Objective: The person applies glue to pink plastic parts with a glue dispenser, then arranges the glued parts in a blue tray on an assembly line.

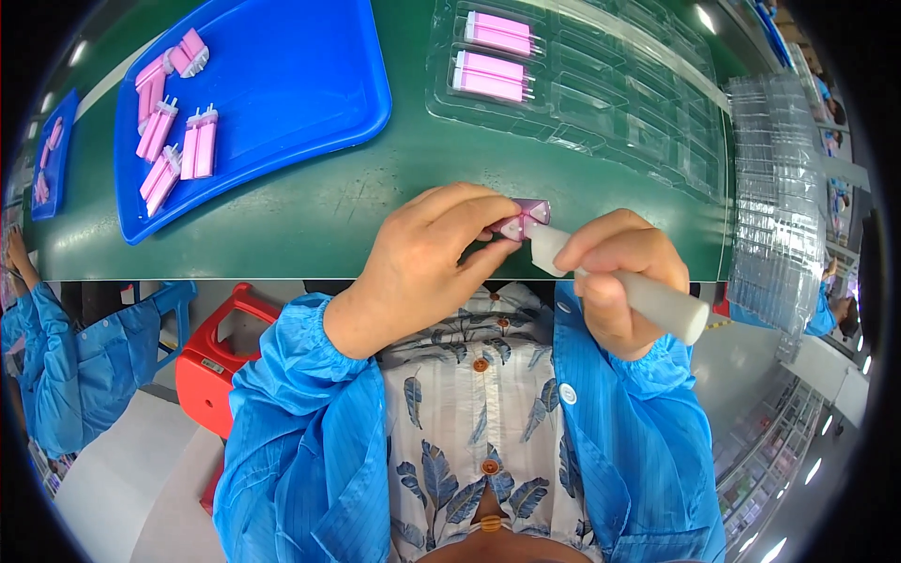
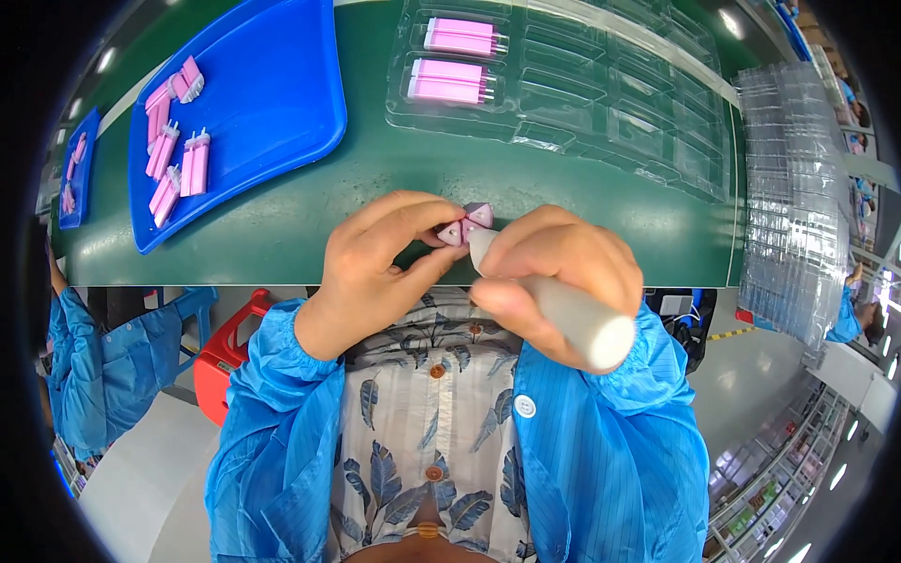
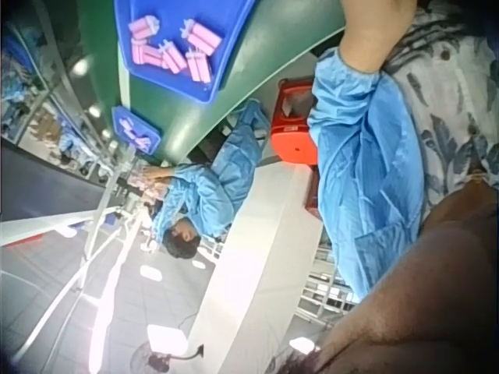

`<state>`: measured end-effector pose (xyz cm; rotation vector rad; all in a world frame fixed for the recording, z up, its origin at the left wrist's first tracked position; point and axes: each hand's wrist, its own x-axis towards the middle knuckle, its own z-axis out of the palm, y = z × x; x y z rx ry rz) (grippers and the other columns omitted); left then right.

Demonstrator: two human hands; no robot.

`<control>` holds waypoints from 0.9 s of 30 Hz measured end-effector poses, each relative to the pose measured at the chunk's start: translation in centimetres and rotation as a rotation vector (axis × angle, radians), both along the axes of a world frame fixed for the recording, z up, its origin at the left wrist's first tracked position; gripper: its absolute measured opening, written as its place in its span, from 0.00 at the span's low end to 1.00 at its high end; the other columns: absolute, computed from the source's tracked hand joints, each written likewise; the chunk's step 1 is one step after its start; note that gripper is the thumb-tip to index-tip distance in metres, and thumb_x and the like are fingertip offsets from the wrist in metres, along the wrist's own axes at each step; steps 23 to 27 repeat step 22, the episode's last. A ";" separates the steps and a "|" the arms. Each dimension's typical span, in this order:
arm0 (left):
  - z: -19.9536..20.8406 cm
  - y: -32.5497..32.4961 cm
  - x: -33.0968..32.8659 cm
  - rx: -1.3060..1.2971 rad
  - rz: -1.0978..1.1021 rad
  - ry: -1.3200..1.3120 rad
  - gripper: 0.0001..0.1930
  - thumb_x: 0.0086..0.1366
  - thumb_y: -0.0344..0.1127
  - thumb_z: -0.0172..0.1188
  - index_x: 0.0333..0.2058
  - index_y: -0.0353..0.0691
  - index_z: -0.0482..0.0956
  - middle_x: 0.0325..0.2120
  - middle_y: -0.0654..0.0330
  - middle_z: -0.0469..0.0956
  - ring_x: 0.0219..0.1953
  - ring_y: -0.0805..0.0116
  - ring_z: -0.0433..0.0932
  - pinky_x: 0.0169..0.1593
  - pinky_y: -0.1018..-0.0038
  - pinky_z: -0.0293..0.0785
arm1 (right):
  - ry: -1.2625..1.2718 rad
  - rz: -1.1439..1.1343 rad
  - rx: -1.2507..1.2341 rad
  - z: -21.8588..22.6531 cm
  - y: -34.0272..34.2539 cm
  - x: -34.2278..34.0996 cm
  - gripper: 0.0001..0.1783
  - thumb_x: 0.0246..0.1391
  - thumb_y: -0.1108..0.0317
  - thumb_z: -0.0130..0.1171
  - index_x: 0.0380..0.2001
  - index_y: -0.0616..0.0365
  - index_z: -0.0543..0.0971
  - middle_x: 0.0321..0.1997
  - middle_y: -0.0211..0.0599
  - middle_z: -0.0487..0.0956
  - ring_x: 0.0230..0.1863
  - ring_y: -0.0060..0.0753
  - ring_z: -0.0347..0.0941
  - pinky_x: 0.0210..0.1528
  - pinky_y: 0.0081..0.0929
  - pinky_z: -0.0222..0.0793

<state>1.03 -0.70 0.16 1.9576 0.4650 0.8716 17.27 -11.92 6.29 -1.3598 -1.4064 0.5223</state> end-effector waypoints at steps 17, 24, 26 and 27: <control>-0.8 0.2 -0.5 0.183 0.058 -0.032 0.20 0.44 0.21 0.72 0.39 0.38 0.81 0.36 0.55 0.82 0.35 0.56 0.82 0.37 0.67 0.78 | -0.170 -0.002 0.109 -0.4 -0.7 -2.0 0.16 0.56 0.61 0.66 0.35 0.61 0.74 0.32 0.44 0.83 0.23 0.34 0.77 0.20 0.26 0.69; -0.1 0.3 -0.2 0.159 0.064 -0.019 0.18 0.46 0.23 0.71 0.38 0.37 0.78 0.37 0.55 0.79 0.37 0.54 0.80 0.39 0.66 0.79 | -0.158 0.145 0.040 -0.9 -0.3 -1.1 0.21 0.65 0.53 0.58 0.45 0.63 0.71 0.41 0.55 0.79 0.24 0.23 0.72 0.27 0.23 0.74; -0.1 0.3 -0.2 0.159 0.064 -0.019 0.18 0.46 0.23 0.71 0.38 0.37 0.78 0.37 0.55 0.79 0.37 0.54 0.80 0.39 0.66 0.79 | -0.158 0.145 0.040 -0.9 -0.3 -1.1 0.21 0.65 0.53 0.58 0.45 0.63 0.71 0.41 0.55 0.79 0.24 0.23 0.72 0.27 0.23 0.74; -0.1 0.3 -0.2 0.159 0.064 -0.019 0.18 0.46 0.23 0.71 0.38 0.37 0.78 0.37 0.55 0.79 0.37 0.54 0.80 0.39 0.66 0.79 | -0.158 0.145 0.040 -0.9 -0.3 -1.1 0.21 0.65 0.53 0.58 0.45 0.63 0.71 0.41 0.55 0.79 0.24 0.23 0.72 0.27 0.23 0.74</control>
